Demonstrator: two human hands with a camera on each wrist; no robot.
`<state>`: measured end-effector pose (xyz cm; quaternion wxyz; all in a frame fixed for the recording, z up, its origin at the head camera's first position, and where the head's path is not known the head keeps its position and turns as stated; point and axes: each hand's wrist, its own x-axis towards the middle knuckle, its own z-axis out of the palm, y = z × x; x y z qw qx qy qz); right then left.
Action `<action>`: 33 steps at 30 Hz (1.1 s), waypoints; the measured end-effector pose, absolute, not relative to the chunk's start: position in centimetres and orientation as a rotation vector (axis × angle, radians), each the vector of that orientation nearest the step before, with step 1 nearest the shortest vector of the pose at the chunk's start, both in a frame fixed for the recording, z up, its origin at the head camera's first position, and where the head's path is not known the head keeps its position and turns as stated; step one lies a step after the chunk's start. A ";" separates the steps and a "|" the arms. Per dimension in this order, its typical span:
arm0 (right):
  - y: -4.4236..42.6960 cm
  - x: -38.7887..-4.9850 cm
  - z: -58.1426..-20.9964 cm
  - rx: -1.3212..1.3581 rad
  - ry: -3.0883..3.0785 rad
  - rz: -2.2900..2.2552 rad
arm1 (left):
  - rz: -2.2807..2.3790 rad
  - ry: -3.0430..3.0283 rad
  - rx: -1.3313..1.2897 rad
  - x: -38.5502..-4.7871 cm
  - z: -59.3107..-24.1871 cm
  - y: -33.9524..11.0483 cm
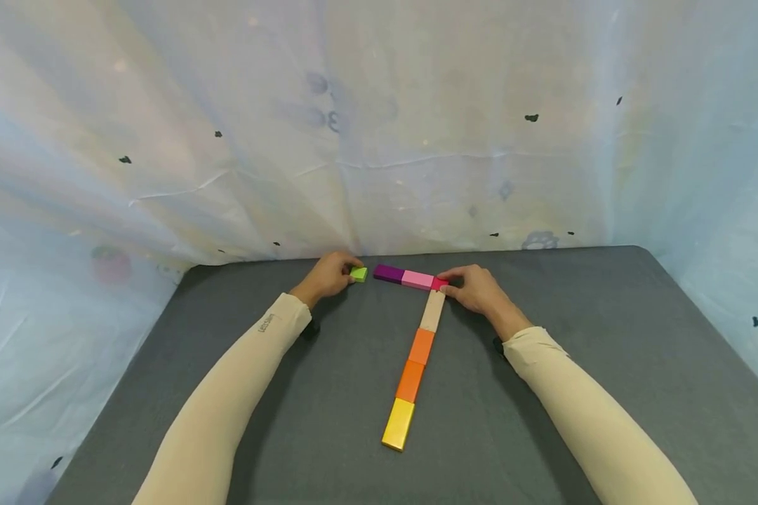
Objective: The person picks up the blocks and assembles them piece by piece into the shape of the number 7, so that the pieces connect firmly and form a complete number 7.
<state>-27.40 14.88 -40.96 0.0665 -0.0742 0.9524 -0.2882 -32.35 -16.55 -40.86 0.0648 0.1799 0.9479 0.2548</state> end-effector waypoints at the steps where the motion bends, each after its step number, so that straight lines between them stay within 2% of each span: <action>1: 14.9 -27.4 -41.0 -0.220 2.872 -0.868 | 0.765 2.858 0.550 -32.5 -40.8 -16.4; 13: 14.6 -27.3 -41.1 -0.220 2.862 -0.872 | 0.729 2.899 0.629 -33.7 -41.4 -16.3; 33: 14.5 -27.2 -40.8 -0.255 2.879 -0.873 | 0.737 2.912 0.689 -33.5 -40.7 -15.6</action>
